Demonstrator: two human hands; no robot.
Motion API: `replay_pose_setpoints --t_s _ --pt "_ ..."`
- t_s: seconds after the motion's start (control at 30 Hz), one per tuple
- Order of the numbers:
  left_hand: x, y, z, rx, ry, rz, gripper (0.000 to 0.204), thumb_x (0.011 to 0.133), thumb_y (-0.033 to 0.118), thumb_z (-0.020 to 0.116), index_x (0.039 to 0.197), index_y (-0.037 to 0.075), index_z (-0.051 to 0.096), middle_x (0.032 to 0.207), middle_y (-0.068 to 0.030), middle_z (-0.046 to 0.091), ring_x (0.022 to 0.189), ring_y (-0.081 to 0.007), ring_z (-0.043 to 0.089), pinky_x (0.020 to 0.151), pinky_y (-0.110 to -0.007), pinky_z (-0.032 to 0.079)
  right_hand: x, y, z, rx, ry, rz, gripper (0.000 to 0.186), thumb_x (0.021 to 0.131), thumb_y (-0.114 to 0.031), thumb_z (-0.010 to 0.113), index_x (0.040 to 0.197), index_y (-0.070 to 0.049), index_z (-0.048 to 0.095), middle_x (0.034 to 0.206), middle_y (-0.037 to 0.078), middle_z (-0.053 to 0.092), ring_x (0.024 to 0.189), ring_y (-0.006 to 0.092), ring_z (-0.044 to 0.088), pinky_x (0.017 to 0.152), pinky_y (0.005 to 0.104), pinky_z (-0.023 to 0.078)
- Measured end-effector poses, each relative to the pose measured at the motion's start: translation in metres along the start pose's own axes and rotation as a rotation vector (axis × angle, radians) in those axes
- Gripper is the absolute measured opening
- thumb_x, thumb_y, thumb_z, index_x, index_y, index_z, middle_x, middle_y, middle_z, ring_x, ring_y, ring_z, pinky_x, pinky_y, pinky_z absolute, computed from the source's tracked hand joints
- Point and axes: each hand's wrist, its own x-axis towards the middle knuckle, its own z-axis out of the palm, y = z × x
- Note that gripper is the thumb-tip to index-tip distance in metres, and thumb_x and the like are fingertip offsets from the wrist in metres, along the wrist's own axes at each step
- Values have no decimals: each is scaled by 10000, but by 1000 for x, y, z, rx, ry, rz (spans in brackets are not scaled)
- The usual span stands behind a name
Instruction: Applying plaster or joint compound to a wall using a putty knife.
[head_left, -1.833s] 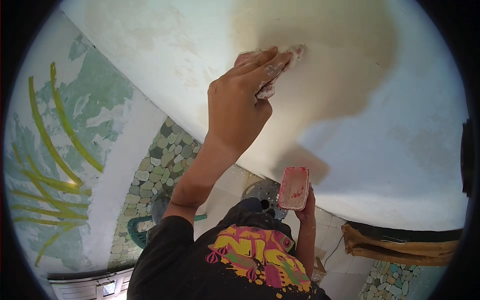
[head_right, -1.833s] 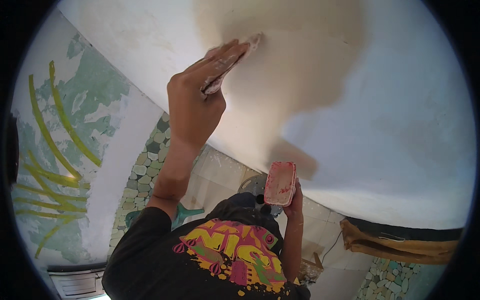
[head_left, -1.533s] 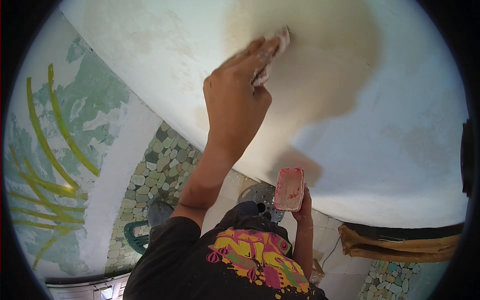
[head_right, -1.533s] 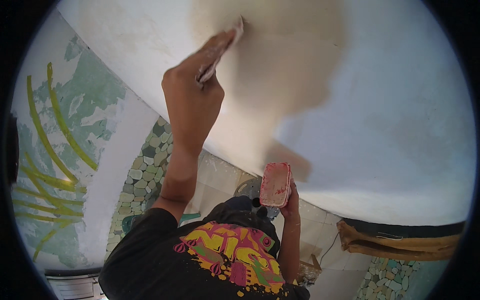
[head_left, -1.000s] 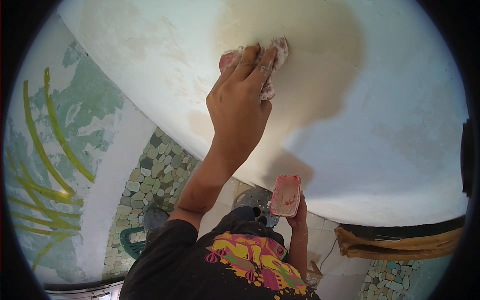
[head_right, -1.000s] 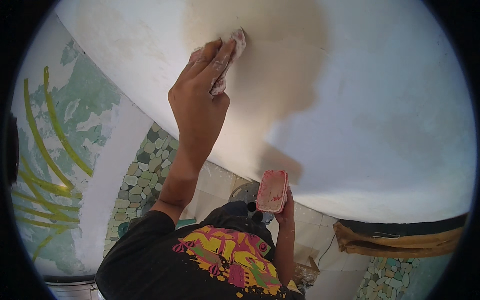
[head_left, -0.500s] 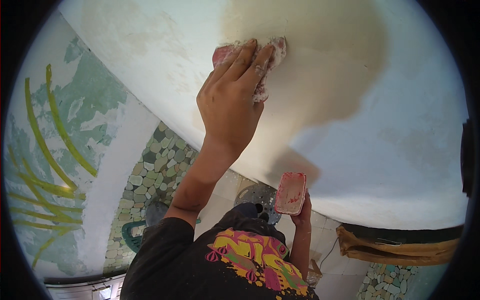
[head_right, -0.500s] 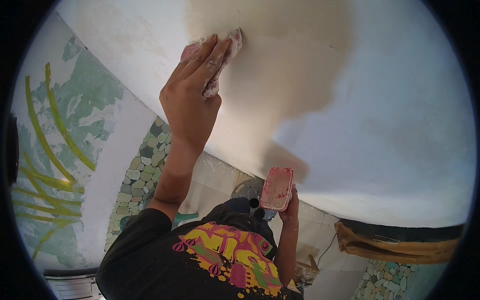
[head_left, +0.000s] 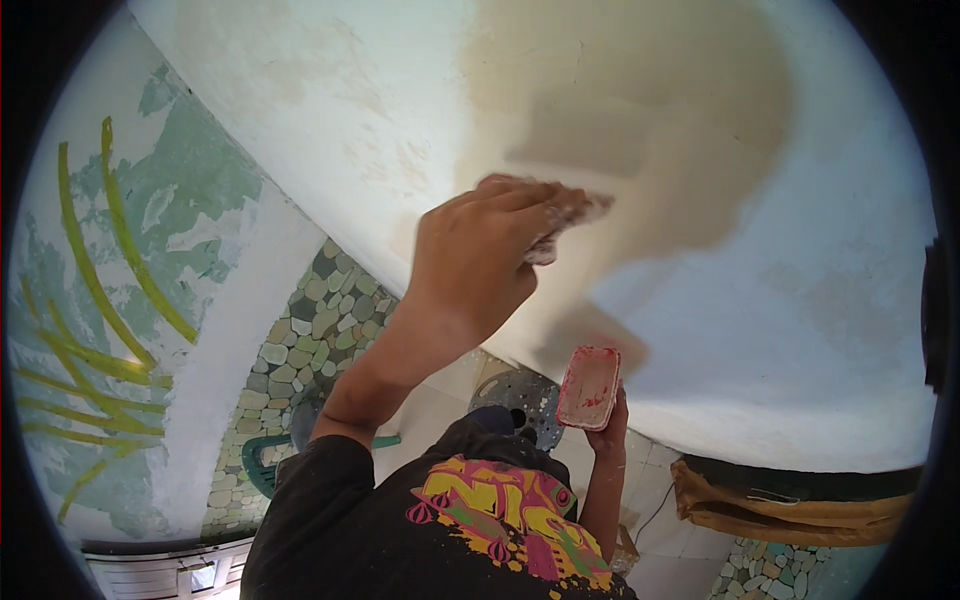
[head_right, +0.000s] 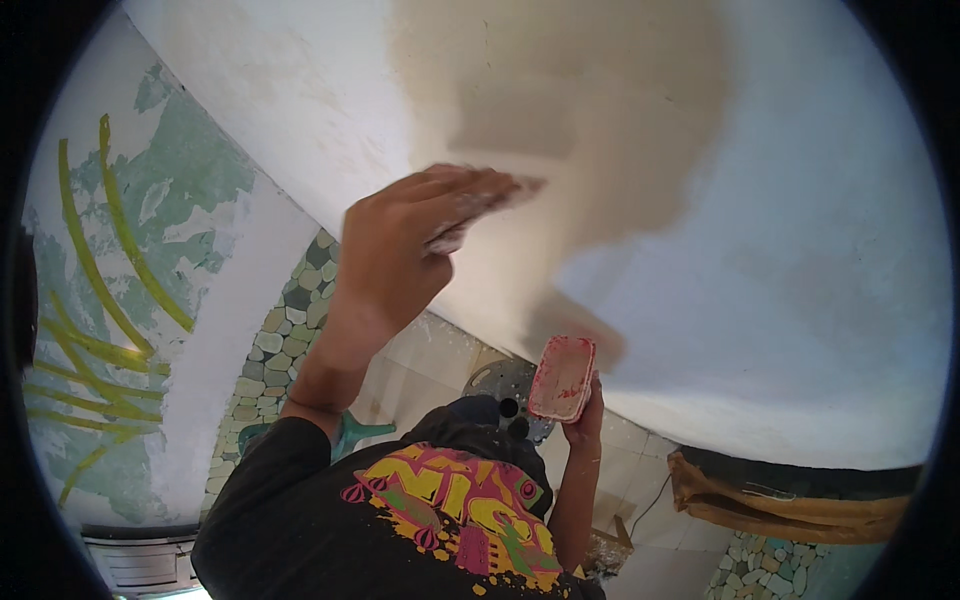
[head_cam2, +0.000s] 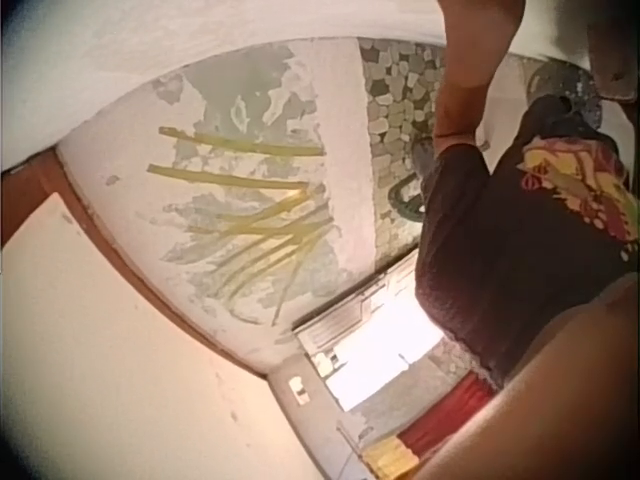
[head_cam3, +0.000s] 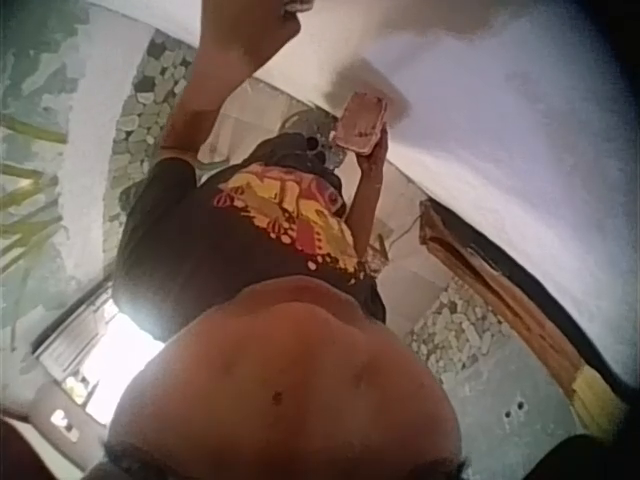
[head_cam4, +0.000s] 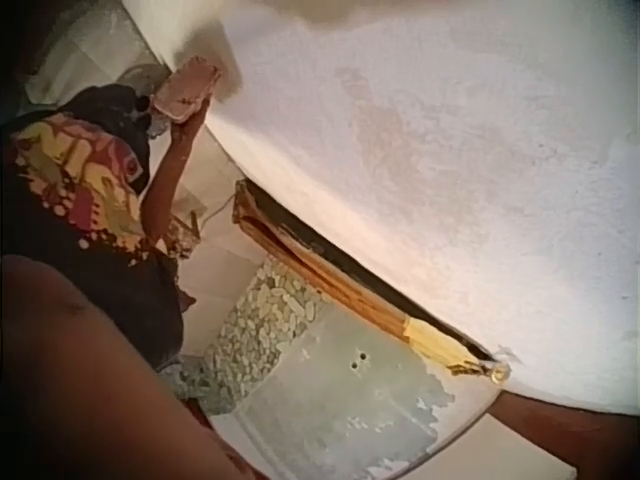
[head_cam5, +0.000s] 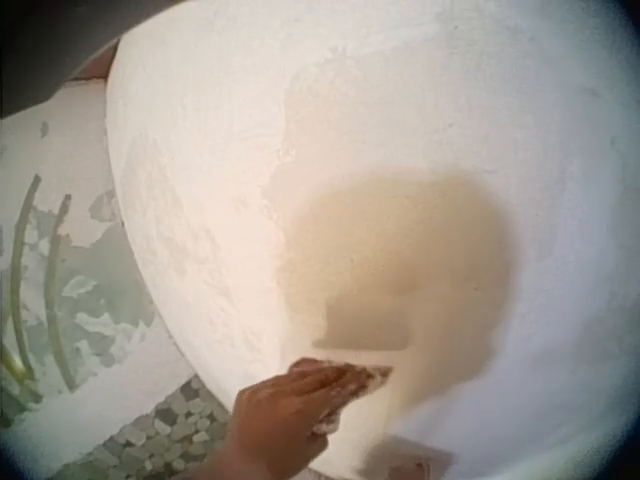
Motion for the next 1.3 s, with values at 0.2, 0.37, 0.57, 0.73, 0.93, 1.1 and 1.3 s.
replay_pose_setpoints --t_s 0.2,0.37,0.57,0.73,0.93,1.1,1.3 --pt "54 -22 -16 -222 423 -51 572 727 -138 620 1220 115 764 1177 -125 763 995 -308 758 837 -355 607 4 -2 -9 -11 -17 -27 577 1100 -496 445 1539 -123 469 1512 128 566 1324 329 605 1098 545 521" --pt "48 13 0 -225 291 -70 717 751 -135 556 1397 154 671 1067 -180 760 903 -345 755 801 -406 607 -3 -1 1 -5 -30 -28 585 1104 -487 458 1530 -88 479 1490 129 588 1319 304 609 1108 503 516" --pt "31 25 12 -450 -21 -69 630 799 -245 475 1302 43 723 1314 -145 722 1197 -266 718 1019 -324 563 0 -4 -17 20 -19 -5 596 1102 -491 457 1543 -90 465 1501 128 580 1319 307 609 1109 509 515" --pt "53 -31 -10 -406 502 -39 613 797 -230 490 1262 70 754 1256 -175 740 1057 -232 767 873 -365 605 -1 2 -13 21 32 -48 624 1085 -540 450 1554 -127 458 1503 129 576 1296 339 627 1050 552 558" --pt "38 16 12 -139 293 -106 697 759 -217 533 1312 147 752 1047 -124 782 868 -220 757 763 -305 573 -10 3 -16 50 68 -107 623 1081 -541 458 1546 -127 466 1494 123 582 1286 334 636 1025 548 578" --pt "35 -5 16 -316 142 -17 678 740 -205 536 1281 137 759 1062 -107 765 848 -231 734 747 -330 569 -12 -1 -16 80 36 -87 610 1087 -530 450 1543 -125 469 1488 125 585 1290 333 632 1025 555 576" --pt "51 -29 3 -97 377 -139 691 742 -157 607 1332 178 739 1089 -109 744 787 -288 722 720 -362 567 -12 2 -9 71 21 -105 575 1101 -492 443 1533 -113 481 1478 122 594 1304 320 621 1056 535 555"
